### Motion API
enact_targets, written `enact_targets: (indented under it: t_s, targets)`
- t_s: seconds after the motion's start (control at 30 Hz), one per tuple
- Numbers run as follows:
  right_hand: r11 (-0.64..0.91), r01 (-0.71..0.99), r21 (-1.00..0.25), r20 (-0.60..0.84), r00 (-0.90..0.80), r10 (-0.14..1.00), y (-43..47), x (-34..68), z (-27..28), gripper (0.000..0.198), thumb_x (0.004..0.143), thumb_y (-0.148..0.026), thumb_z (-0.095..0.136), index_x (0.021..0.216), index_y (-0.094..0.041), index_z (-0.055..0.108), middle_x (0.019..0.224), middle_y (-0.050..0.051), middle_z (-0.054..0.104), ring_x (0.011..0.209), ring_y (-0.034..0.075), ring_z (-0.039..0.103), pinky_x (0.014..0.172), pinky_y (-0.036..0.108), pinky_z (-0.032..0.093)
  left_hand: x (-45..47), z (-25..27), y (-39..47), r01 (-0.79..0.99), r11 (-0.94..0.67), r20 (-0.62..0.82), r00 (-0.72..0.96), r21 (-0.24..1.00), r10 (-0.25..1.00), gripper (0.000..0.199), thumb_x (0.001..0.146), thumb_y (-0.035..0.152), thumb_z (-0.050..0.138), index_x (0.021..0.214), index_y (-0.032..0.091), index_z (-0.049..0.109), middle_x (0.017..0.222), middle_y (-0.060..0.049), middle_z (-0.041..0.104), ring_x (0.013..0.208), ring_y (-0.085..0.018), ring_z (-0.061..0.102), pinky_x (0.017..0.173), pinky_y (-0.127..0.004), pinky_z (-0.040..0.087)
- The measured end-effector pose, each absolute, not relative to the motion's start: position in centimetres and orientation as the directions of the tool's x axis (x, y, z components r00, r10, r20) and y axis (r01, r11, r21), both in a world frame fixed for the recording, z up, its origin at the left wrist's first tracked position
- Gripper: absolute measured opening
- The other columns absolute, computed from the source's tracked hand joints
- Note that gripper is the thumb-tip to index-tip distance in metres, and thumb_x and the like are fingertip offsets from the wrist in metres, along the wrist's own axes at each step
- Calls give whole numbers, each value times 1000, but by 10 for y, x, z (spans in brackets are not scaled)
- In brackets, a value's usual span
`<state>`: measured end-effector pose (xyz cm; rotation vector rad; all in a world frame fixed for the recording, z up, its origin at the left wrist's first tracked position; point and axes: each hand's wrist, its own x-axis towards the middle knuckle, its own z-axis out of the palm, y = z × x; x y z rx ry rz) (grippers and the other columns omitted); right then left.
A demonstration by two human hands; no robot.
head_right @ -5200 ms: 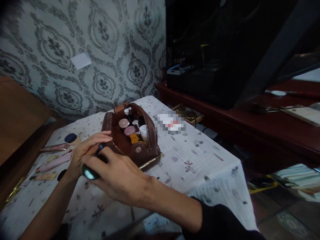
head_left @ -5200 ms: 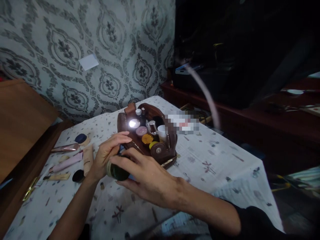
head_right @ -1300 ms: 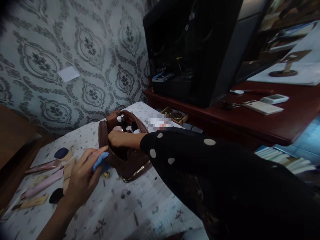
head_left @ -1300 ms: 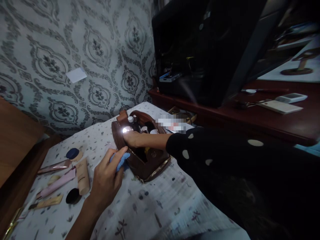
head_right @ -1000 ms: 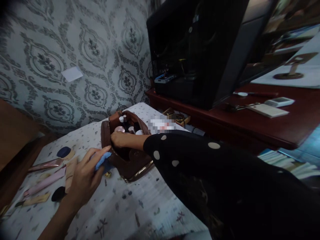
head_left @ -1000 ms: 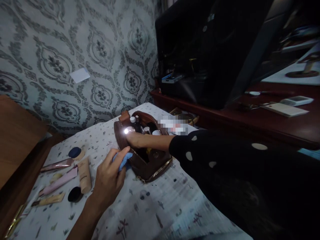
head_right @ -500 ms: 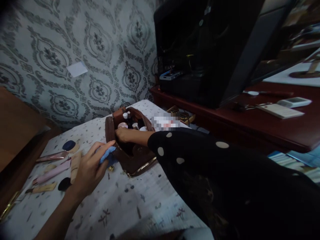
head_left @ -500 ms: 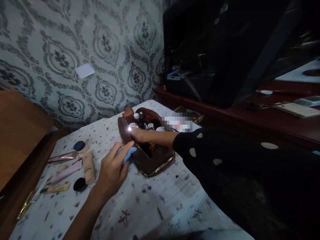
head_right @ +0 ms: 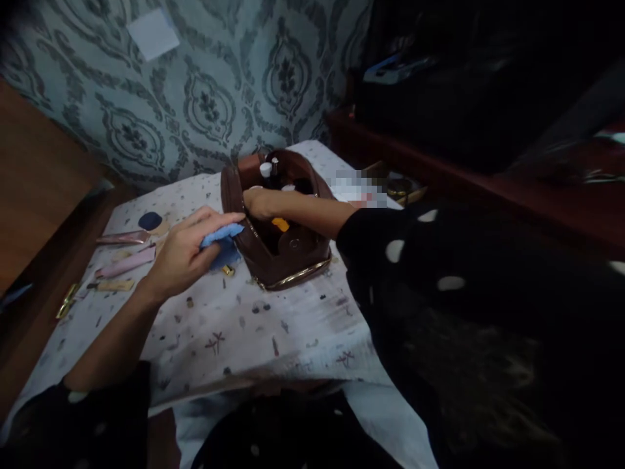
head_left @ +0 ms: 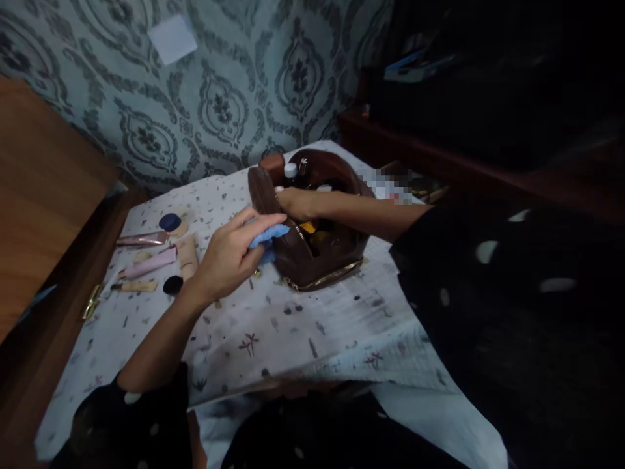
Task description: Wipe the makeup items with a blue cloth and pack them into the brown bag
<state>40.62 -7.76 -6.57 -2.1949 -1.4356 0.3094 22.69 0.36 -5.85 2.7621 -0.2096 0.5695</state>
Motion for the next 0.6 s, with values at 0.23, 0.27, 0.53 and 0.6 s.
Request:
enact_targets:
  t_s: [0.23,0.27,0.53,0.6]
  targets:
    - [-418,809,-413,-39,442,896,-95,397,-33,20,84,4,53,81,-1,72,68,8,71,70,14,67,72,27,50,235,-54,13,-255,-905,378,919,340,-117,54,80,7,43,128,21,63,103,-4,64,90,-19,60,84,-32,49]
    - [-420,785,-456,-39,454,890,-98,395,-29,24,84,5,50,79,-2,72,63,5,69,64,12,65,71,26,51,235,-55,14,-260,-902,381,917,346,-118,55,80,7,43,130,22,61,104,-4,64,90,-19,60,85,-32,49]
    - [-291,856,-427,469,485,738,-146,373,-33,16,85,-11,63,96,-11,75,85,7,73,81,22,70,80,38,57,206,-83,42,-1,-919,394,903,395,168,50,77,10,47,126,18,56,103,-4,68,84,-20,62,82,-35,51]
    - [-184,907,-379,673,407,617,-164,353,-42,20,89,-15,62,107,-14,71,100,8,72,89,22,70,79,38,58,196,-98,51,50,-942,307,938,331,158,44,77,8,45,117,17,62,110,-6,68,101,-23,63,92,-38,50]
